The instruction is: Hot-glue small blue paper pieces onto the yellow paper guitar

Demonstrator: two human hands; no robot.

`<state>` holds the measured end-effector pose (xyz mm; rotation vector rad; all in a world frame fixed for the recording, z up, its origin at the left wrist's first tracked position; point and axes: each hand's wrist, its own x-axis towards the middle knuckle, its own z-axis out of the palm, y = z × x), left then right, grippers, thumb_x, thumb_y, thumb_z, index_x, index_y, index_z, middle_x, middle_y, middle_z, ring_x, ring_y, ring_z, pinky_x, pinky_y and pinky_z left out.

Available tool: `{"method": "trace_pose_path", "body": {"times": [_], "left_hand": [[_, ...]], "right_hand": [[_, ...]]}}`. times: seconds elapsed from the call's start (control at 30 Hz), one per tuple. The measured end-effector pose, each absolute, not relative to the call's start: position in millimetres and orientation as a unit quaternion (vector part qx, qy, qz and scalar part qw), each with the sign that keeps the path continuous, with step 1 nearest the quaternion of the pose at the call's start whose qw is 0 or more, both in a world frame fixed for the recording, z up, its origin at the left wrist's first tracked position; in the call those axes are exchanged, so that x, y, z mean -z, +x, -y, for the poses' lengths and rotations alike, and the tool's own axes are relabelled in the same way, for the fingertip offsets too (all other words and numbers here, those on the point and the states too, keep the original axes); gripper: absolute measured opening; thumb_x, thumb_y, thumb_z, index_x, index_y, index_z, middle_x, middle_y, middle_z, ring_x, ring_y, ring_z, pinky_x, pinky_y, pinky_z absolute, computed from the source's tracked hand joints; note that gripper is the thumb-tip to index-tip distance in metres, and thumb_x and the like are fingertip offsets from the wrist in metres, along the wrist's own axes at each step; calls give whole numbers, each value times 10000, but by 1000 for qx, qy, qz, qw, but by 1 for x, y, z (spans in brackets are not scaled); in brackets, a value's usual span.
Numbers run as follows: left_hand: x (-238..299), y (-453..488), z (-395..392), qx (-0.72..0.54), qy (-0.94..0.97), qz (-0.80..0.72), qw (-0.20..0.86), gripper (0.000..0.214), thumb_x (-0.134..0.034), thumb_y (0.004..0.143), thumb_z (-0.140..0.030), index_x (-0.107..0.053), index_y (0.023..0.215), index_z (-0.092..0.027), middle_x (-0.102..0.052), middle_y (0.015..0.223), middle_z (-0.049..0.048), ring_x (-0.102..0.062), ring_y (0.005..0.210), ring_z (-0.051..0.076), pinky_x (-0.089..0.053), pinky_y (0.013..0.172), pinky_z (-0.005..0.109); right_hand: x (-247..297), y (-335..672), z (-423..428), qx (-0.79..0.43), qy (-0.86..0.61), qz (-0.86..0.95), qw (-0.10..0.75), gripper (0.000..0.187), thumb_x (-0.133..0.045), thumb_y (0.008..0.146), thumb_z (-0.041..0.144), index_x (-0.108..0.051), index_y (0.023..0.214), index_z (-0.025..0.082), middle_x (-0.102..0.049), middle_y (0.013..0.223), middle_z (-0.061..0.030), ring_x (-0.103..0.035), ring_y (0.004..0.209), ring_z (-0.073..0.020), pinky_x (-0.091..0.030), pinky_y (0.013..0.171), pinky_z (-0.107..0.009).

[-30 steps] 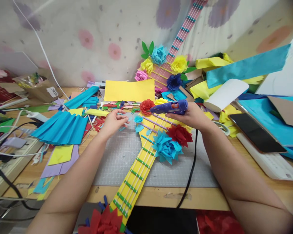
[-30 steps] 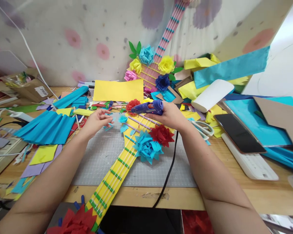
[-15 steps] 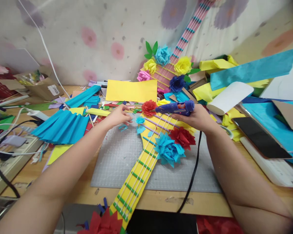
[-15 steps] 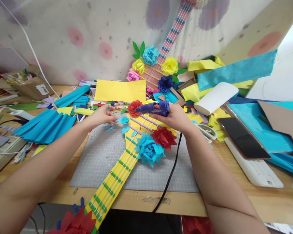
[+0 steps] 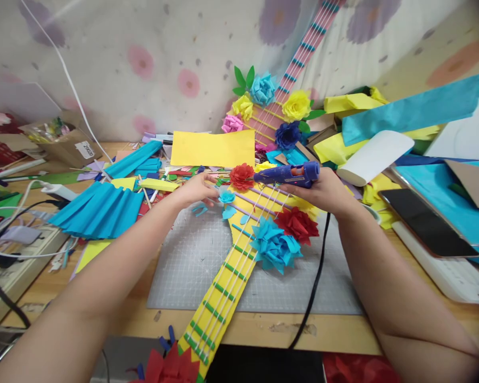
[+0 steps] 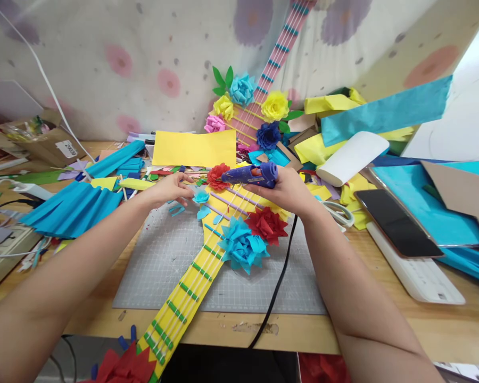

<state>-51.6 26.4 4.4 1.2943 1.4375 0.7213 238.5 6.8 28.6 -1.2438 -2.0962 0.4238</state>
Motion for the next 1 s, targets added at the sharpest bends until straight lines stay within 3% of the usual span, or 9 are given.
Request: {"method": "trace_pose_path", "body": {"times": [0.2, 0.33, 0.6, 1.0], "left_hand": [[-3, -53, -25, -308, 527, -592, 526, 422, -777, 624, -119, -493, 932, -168, -671, 665, 4, -653, 555, 151, -524, 491, 254], [-5, -53, -23, -315, 513, -594, 534, 380, -784, 686, -259, -519, 939, -158, -691, 736, 46, -676, 619, 175, -535, 509, 266], [-9, -52, -22, -334, 456, -581, 586, 393, -651, 817, -448, -580, 1008, -112, -712, 836, 145, -704, 735, 213, -577, 718, 351], [-10, -50, -21, -298, 441, -583, 614, 458, -604, 829, -511, -577, 1107, -148, -713, 964, 140, -697, 707, 192, -563, 607, 293]], "right_hand": [[-30, 239, -6, -176, -480, 799, 317, 450, -638, 721, 583, -718, 901, 179, -700, 805, -50, -651, 741, -237, -493, 619, -337], [-29, 240, -6, -180, -490, 793, 312, 454, -642, 717, 585, -720, 897, 175, -703, 826, -60, -649, 757, -246, -489, 623, -342], [-28, 241, -8, -164, -471, 800, 334, 435, -656, 715, 573, -723, 908, 189, -702, 790, -29, -638, 710, -214, -479, 625, -314], [-30, 241, -7, -172, -462, 800, 341, 431, -657, 714, 560, -730, 916, 187, -706, 808, -31, -641, 741, -226, -484, 671, -325]]}}
